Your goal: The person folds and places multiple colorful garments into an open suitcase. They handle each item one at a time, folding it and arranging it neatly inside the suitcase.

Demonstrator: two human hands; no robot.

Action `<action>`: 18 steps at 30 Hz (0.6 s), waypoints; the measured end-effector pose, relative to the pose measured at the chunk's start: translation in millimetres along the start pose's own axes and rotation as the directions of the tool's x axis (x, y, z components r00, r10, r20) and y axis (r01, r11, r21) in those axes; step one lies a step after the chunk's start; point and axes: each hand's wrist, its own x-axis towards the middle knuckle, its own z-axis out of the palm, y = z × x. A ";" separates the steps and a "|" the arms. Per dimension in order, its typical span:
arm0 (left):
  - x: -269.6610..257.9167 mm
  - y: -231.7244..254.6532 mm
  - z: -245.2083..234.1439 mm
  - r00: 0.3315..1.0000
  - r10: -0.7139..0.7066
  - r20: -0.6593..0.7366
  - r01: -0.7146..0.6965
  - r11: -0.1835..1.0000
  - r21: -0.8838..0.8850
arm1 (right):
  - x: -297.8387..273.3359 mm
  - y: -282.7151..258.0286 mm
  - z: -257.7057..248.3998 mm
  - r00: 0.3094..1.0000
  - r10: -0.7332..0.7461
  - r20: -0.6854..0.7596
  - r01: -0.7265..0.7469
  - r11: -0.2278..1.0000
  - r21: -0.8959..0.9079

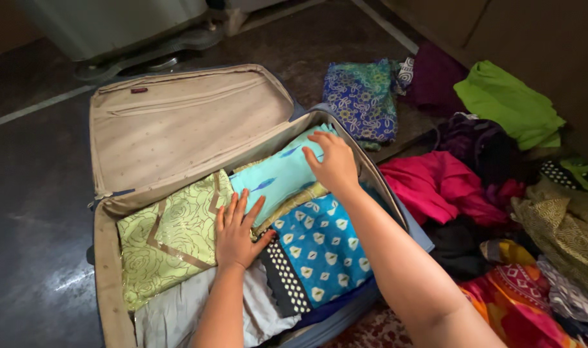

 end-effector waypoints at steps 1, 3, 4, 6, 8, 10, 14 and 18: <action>0.0 -0.5 0.1 1.000 0.000 0.000 0.000 1.000 0.002 | 2.9 -4.4 -5.8 1.000 0.007 -0.028 -0.006 1.000 0.029; -0.1 -0.9 0.0 1.000 0.015 -0.017 -0.015 1.000 0.001 | 6.6 -9.1 -15.9 0.996 0.024 -0.085 -0.016 0.996 0.084; -0.1 -0.9 0.4 0.999 0.020 -0.026 -0.020 1.000 -0.001 | 7.6 -10.0 -19.4 0.994 0.045 -0.098 -0.035 0.995 0.097; 0.2 -1.1 1.2 1.000 0.014 -0.016 -0.014 1.000 -0.003 | 8.5 -10.2 -22.4 0.989 0.086 -0.122 -0.070 0.990 0.126; -0.1 -1.5 1.0 1.000 0.013 -0.016 -0.013 1.000 -0.007 | 10.4 -7.9 -21.8 0.982 0.123 -0.146 -0.097 0.980 0.171; -0.6 -1.5 0.9 0.999 0.019 -0.026 -0.019 1.000 -0.015 | 11.8 -4.5 -19.3 0.976 0.145 -0.160 -0.111 0.972 0.206; -0.2 -1.0 0.2 0.999 0.025 -0.031 -0.025 1.000 -0.004 | 10.3 -0.2 -17.4 0.974 0.159 -0.163 -0.113 0.959 0.258; -0.1 -0.7 -1.3 0.999 0.031 -0.037 -0.031 0.999 -0.008 | 11.1 -0.5 -18.2 0.965 0.197 -0.174 -0.146 0.953 0.267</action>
